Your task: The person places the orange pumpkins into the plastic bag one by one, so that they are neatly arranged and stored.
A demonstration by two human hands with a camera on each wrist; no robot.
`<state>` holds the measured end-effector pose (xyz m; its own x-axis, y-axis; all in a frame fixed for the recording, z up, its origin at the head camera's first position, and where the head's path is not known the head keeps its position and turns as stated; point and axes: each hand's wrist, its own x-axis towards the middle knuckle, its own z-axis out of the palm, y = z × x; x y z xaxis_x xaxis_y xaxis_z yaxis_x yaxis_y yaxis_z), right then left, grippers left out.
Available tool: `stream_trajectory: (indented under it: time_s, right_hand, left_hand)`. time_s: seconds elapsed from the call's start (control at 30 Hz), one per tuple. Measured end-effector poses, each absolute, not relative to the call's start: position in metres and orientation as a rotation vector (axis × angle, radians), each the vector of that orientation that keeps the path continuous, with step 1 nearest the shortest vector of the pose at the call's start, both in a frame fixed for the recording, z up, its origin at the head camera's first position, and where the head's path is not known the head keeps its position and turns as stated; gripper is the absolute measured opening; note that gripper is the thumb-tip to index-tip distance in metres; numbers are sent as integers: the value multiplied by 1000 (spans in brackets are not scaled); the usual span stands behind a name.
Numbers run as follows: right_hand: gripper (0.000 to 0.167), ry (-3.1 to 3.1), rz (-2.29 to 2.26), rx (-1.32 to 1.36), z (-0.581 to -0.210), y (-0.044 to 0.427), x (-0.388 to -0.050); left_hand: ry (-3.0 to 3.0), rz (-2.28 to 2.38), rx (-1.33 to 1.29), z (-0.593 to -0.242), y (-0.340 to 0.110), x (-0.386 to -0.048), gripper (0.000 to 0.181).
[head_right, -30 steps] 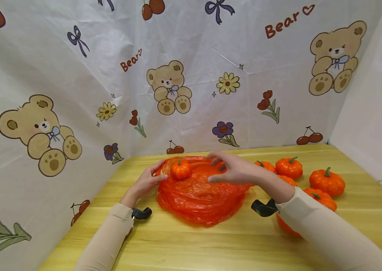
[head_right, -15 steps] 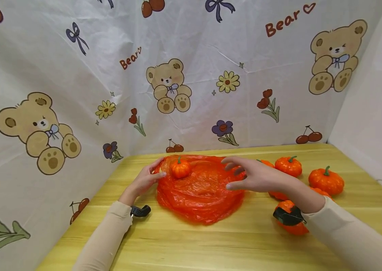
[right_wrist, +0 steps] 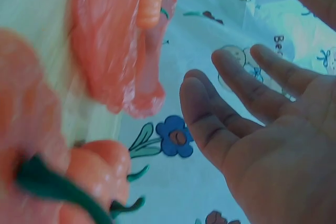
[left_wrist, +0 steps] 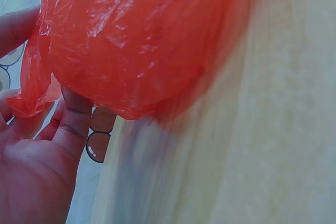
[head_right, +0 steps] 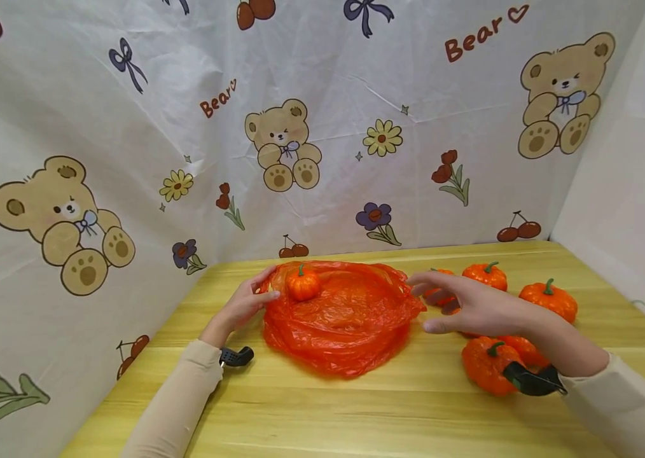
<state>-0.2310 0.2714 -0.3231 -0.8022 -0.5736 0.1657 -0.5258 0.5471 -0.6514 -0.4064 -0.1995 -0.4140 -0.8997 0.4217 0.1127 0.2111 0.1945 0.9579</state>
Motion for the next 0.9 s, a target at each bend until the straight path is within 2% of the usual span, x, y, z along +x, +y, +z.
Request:
stream_trajectory:
  time_s: [0.17, 0.57, 0.77, 0.9]
  right_hand:
    - [57, 2660, -1129, -1015, -332, 291, -226]
    - [64, 2731, -1125, -1078, -358, 326, -220]
    - [66, 2779, -1125, -995, -362, 334, -215]
    - [71, 2731, -1159, -1081, -367, 341, -215]
  left_hand:
    - [2253, 1794, 621, -413, -199, -406, 83]
    - [2266, 1809, 581, -415, -199, -406, 80]
    - [2237, 1837, 590, -415, -198, -407, 81]
    - [2221, 1848, 597, -415, -198, -408, 82]
